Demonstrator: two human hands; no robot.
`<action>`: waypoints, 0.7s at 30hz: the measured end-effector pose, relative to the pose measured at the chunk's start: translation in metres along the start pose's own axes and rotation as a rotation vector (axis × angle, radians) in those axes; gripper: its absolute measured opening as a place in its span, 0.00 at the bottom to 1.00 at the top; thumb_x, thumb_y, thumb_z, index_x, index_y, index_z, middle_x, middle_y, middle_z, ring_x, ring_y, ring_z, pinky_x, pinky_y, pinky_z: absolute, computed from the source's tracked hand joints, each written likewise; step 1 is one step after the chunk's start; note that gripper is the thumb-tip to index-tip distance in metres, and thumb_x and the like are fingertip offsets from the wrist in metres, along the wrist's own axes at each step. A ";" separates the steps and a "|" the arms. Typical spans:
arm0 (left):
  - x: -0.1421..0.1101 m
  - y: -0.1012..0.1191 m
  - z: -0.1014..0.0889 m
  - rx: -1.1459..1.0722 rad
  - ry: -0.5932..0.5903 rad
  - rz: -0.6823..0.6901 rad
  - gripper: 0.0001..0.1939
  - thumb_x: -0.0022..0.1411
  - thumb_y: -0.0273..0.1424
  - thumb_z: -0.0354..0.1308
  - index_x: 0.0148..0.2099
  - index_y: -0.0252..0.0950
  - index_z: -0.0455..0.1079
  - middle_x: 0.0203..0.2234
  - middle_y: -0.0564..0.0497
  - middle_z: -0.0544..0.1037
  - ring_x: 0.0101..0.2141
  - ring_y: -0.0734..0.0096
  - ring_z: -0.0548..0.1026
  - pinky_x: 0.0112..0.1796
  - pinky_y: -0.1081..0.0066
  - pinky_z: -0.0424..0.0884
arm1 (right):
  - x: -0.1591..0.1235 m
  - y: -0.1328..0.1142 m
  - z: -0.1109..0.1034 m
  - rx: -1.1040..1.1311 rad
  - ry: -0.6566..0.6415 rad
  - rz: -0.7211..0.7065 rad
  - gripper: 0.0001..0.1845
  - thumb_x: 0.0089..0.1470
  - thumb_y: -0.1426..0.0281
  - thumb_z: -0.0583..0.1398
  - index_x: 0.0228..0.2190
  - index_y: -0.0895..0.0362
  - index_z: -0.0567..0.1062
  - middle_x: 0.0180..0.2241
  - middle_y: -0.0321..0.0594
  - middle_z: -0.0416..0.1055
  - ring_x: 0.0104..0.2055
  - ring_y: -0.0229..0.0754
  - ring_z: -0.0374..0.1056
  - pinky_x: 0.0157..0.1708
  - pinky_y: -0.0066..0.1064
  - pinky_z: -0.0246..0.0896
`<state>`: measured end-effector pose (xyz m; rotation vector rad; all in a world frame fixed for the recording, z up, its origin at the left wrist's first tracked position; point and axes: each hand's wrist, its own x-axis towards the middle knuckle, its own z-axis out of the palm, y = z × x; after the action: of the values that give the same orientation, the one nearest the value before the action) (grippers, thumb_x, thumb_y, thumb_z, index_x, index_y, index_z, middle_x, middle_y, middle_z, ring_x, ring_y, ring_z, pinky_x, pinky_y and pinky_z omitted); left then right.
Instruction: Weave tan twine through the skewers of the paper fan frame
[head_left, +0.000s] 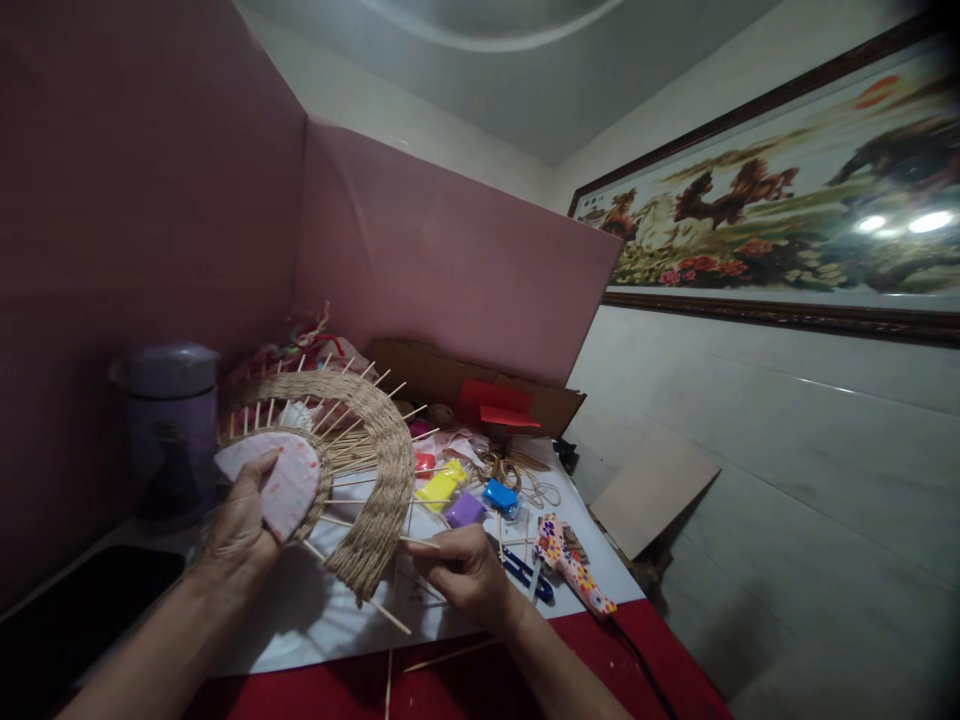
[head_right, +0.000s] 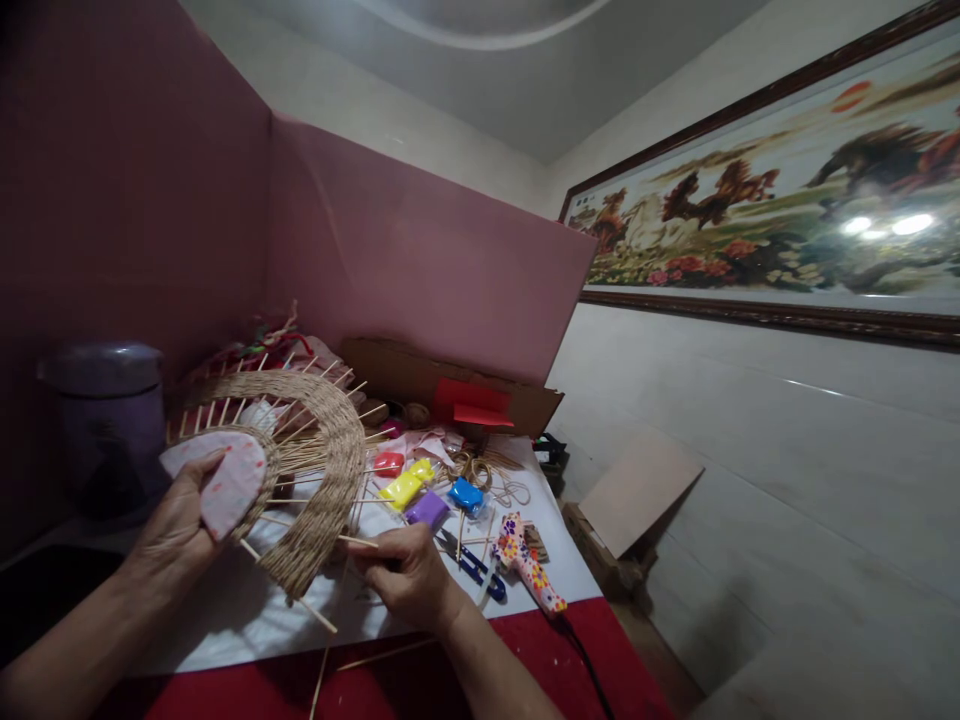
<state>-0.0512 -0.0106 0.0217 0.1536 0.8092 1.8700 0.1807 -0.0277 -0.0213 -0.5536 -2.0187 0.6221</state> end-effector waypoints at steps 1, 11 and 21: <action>0.002 -0.001 -0.001 -0.001 -0.012 0.011 0.06 0.55 0.22 0.52 0.33 0.33 0.70 0.21 0.54 0.77 0.18 0.75 0.74 0.21 0.75 0.74 | 0.000 -0.001 0.001 -0.024 0.008 -0.028 0.12 0.50 0.71 0.55 0.31 0.62 0.79 0.18 0.38 0.71 0.17 0.32 0.61 0.18 0.22 0.54; 0.007 -0.005 -0.003 0.036 -0.049 0.059 0.07 0.55 0.21 0.52 0.36 0.30 0.70 0.22 0.50 0.78 0.20 0.73 0.75 0.23 0.74 0.75 | -0.009 -0.027 0.000 -0.380 -0.149 -0.221 0.10 0.53 0.73 0.54 0.36 0.59 0.74 0.19 0.38 0.71 0.18 0.33 0.62 0.21 0.25 0.53; 0.007 -0.009 -0.002 0.002 -0.102 0.119 0.09 0.56 0.23 0.56 0.39 0.34 0.72 0.30 0.53 0.79 0.26 0.77 0.76 0.28 0.77 0.75 | -0.003 -0.034 -0.005 -0.334 0.042 -0.177 0.07 0.53 0.72 0.54 0.28 0.60 0.71 0.16 0.34 0.64 0.16 0.31 0.56 0.19 0.24 0.51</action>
<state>-0.0482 -0.0031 0.0129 0.3018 0.7453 1.9561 0.1813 -0.0547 0.0004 -0.5688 -2.1164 0.1651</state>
